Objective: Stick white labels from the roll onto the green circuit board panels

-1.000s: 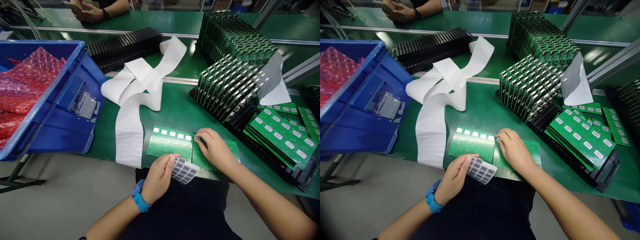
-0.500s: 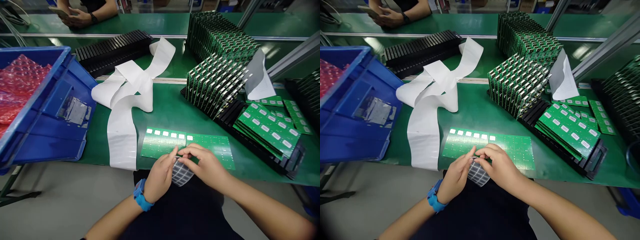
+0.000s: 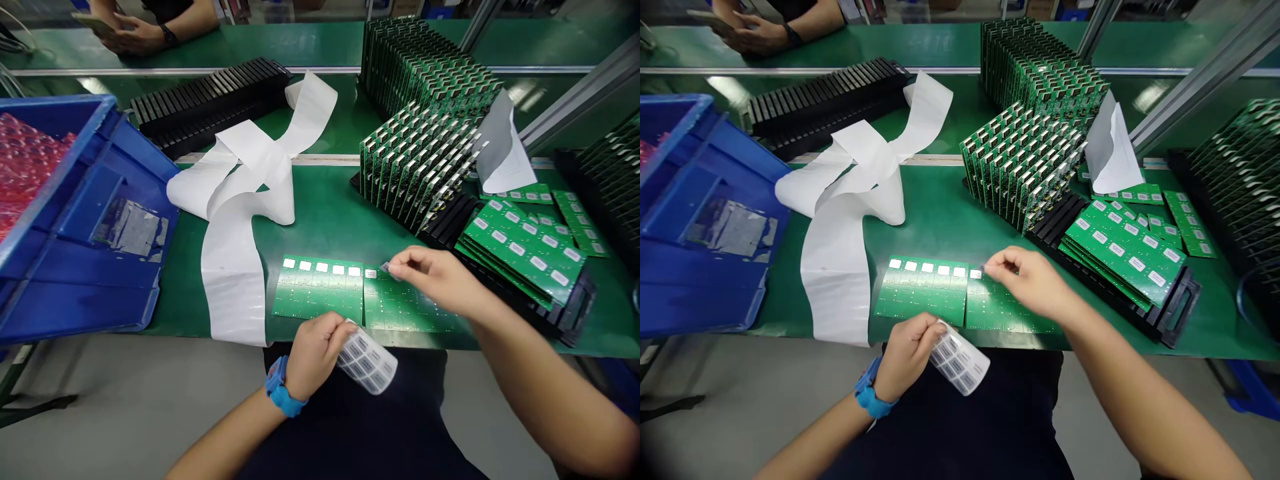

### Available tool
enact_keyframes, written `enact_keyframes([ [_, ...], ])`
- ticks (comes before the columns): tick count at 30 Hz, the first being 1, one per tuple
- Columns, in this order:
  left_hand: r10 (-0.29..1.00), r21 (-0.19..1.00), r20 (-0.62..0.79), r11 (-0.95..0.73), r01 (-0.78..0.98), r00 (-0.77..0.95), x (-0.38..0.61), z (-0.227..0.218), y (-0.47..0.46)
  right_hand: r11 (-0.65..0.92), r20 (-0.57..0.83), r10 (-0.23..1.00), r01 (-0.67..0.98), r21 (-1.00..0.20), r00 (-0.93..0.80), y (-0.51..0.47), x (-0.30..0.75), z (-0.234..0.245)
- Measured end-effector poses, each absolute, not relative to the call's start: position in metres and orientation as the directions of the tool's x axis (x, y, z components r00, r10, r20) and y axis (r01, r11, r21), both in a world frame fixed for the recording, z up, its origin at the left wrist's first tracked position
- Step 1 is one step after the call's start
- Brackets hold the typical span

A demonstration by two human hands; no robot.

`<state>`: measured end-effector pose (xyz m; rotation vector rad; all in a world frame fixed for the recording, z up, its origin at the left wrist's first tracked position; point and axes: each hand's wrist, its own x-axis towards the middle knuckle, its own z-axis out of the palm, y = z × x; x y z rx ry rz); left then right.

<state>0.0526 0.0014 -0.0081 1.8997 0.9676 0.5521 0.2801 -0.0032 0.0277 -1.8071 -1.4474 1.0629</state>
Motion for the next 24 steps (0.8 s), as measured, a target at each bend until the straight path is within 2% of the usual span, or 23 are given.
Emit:
enact_keyframes([
  [3,0.612,0.861,0.009,-0.407,0.305,0.791,0.059,-0.006,0.001,-0.244,-0.385,0.923,0.729,-0.640,-0.028,0.015,0.308,0.024],
  [5,0.569,0.825,0.002,-0.465,0.320,0.822,0.062,-0.006,0.001,-0.197,-0.418,0.905,0.796,-0.572,-0.076,0.022,0.312,0.021],
  [13,0.590,0.823,-0.035,-0.441,0.359,0.807,0.065,-0.010,0.001,-0.115,-0.376,0.925,0.905,-0.410,-0.053,0.019,0.292,0.019],
  [17,0.599,0.842,-0.055,-0.403,0.360,0.799,0.064,-0.010,0.001,-0.040,-0.185,0.983,0.966,-0.254,-0.008,0.011,0.288,0.022],
  [18,0.601,0.844,-0.056,-0.398,0.359,0.797,0.065,-0.010,0.001,-0.037,-0.126,0.992,0.966,-0.256,0.005,0.009,0.290,0.023],
  [20,0.602,0.845,-0.054,-0.397,0.357,0.797,0.065,-0.009,0.001,-0.055,-0.116,0.993,0.918,-0.394,0.010,0.006,0.300,0.025],
  [22,0.601,0.845,-0.053,-0.398,0.356,0.797,0.065,-0.009,0.000,-0.107,-0.241,0.969,0.801,-0.589,-0.048,0.005,0.312,0.026],
  [24,0.605,0.849,-0.052,-0.392,0.354,0.795,0.065,-0.009,0.000,-0.164,-0.357,0.925,0.706,-0.689,-0.133,0.006,0.323,0.025],
])
